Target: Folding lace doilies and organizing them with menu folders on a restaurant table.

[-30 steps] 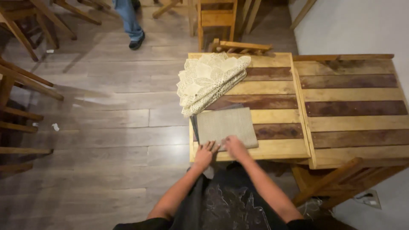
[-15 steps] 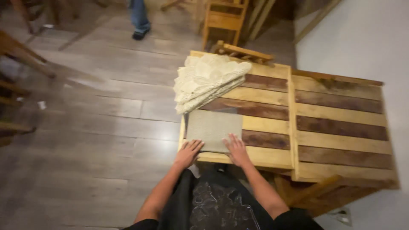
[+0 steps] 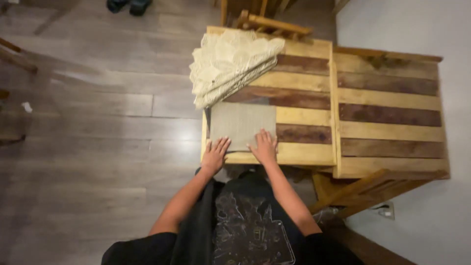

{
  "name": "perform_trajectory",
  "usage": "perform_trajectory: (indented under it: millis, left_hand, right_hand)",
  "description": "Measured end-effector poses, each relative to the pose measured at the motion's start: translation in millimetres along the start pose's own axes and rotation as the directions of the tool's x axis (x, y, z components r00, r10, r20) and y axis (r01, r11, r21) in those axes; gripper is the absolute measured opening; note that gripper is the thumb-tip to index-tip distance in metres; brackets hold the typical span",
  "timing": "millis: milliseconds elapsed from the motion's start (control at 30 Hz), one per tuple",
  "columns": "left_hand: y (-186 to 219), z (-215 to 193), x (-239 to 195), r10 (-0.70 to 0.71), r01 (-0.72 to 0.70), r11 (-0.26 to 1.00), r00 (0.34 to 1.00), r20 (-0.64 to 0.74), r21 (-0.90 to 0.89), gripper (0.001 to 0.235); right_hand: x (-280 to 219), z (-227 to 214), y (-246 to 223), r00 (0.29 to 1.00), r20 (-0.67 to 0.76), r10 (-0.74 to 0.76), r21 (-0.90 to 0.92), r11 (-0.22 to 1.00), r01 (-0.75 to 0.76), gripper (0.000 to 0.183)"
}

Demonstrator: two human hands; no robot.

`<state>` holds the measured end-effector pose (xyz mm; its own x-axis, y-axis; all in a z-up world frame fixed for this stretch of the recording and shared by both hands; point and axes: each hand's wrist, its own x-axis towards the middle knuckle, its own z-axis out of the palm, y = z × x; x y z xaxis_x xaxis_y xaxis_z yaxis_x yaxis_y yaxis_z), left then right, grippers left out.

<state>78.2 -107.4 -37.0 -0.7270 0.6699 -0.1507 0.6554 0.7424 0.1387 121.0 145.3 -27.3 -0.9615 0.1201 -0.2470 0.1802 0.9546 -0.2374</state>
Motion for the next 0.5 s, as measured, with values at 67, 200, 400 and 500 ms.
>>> perform_trajectory:
  millis: [67, 200, 400, 500]
  left_hand:
    - [-3, -6, 1, -0.021, 0.022, 0.999, 0.999, 0.048, -0.033, 0.084]
    - [-12, 5, -7, -0.022, 0.022, 1.000, 1.000, -0.006, 0.007, 0.090]
    - [-24, 9, -10, -0.073, 0.076, 0.976, 0.997, 0.019, -0.205, 0.081]
    - [-25, -1, -8, -0.187, 0.125, 0.896, 0.976, -0.108, -0.426, 0.051]
  right_hand:
    - [0, 9, -14, 0.996, -0.063, 0.059, 0.064, 0.996, -0.055, 0.070]
    - [-13, 17, -32, 0.910, -0.332, 0.247, 0.131, 0.968, -0.214, 0.080]
    - [-15, 4, -10, 0.740, -0.184, 0.647, 0.403, 0.736, -0.544, 0.086]
    - [-11, 24, 19, 0.740, -0.159, 0.654, 0.429, 0.721, -0.545, 0.079]
